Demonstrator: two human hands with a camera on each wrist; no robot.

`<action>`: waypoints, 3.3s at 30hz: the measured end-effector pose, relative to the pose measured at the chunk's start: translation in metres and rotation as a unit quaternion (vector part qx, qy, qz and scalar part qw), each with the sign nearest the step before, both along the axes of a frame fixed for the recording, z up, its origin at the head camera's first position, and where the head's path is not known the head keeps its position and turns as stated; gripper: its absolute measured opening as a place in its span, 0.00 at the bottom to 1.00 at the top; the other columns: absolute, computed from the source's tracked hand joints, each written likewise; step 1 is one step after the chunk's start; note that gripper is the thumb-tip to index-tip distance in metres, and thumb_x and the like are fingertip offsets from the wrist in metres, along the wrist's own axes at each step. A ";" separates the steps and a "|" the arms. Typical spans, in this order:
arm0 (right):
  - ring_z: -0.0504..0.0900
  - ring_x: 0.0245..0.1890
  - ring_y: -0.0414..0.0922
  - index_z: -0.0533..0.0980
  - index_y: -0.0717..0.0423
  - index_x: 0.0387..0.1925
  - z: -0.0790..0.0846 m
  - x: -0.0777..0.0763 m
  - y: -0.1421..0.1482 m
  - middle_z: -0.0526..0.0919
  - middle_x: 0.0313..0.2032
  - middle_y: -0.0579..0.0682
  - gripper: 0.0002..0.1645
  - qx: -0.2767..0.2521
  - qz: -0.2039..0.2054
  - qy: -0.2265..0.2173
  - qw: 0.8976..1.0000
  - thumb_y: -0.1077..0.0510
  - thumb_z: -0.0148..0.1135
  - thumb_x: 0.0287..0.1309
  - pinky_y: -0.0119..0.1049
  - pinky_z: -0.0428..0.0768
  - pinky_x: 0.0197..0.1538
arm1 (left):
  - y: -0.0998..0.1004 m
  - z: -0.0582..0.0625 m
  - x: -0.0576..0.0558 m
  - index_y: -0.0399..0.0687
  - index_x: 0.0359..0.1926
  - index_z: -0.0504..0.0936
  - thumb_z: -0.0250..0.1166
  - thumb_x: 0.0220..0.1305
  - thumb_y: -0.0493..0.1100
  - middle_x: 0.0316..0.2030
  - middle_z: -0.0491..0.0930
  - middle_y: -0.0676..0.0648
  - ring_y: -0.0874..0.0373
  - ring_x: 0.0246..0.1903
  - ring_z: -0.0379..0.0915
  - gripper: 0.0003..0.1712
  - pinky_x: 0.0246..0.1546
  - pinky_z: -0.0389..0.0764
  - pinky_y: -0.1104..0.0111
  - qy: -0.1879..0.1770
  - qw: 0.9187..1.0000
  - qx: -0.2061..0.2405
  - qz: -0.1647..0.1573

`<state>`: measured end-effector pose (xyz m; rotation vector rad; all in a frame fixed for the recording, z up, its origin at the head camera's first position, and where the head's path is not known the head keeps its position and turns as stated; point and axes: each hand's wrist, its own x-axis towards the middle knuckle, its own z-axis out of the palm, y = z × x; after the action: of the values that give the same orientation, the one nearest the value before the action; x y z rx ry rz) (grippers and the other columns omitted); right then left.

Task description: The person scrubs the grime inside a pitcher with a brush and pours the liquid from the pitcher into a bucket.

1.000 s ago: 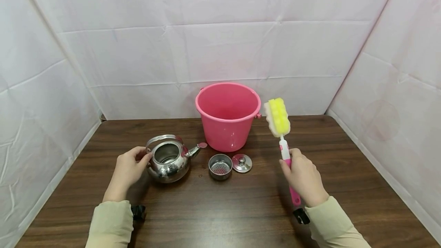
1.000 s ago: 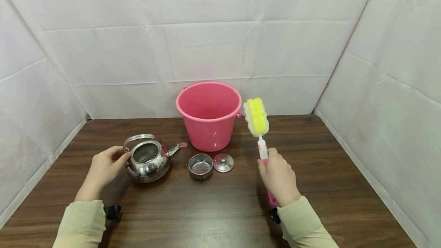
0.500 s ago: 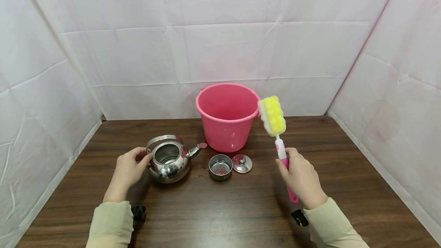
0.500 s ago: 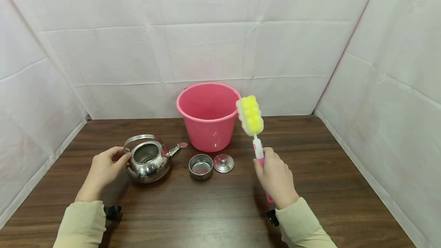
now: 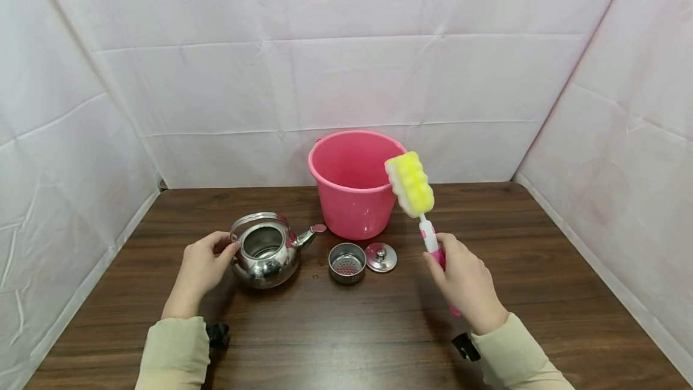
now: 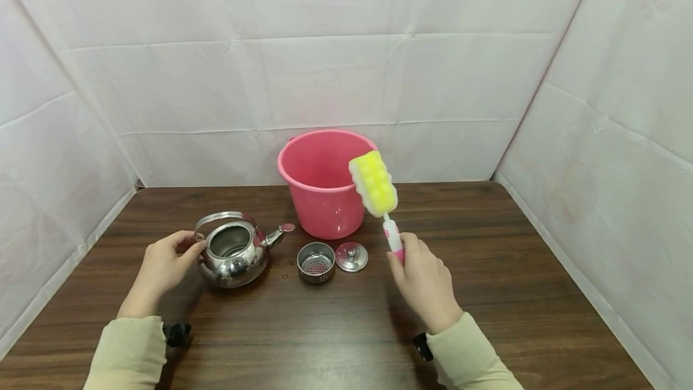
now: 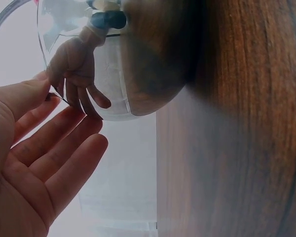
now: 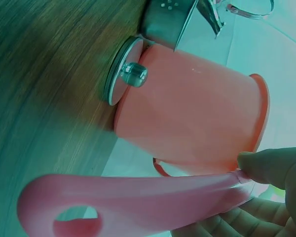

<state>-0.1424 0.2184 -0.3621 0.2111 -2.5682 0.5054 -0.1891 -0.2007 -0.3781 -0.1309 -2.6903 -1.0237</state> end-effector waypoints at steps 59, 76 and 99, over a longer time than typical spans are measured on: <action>0.71 0.17 0.42 0.77 0.51 0.44 -0.006 -0.007 -0.027 0.76 0.25 0.44 0.21 0.108 0.102 0.037 0.988 0.57 0.73 0.46 0.35 0.68 0.17 | 0.004 0.001 0.003 0.36 0.39 0.80 0.63 0.63 0.40 0.35 0.83 0.38 0.46 0.37 0.80 0.10 0.37 0.79 0.56 0.009 1.000 -0.017 -0.012; 0.77 0.21 0.42 0.78 0.45 0.42 -0.006 -0.021 -0.047 0.78 0.26 0.42 0.15 0.174 0.150 0.049 0.972 0.58 0.68 0.50 0.32 0.69 0.17 | 0.006 0.002 0.004 0.35 0.42 0.80 0.62 0.64 0.40 0.37 0.83 0.37 0.43 0.40 0.80 0.11 0.40 0.79 0.52 -0.001 1.000 -0.018 -0.014; 0.79 0.23 0.42 0.76 0.47 0.41 -0.004 -0.022 -0.065 0.77 0.27 0.43 0.16 0.210 0.195 0.058 0.956 0.57 0.70 0.49 0.33 0.71 0.17 | 0.007 0.003 0.006 0.35 0.42 0.80 0.62 0.64 0.41 0.37 0.82 0.37 0.44 0.39 0.79 0.11 0.39 0.80 0.53 -0.004 1.000 -0.019 -0.013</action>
<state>-0.1643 0.1535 -0.3663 0.8817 -2.4921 0.0679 -0.1835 -0.1940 -0.3754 -0.1701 -2.7227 -0.9815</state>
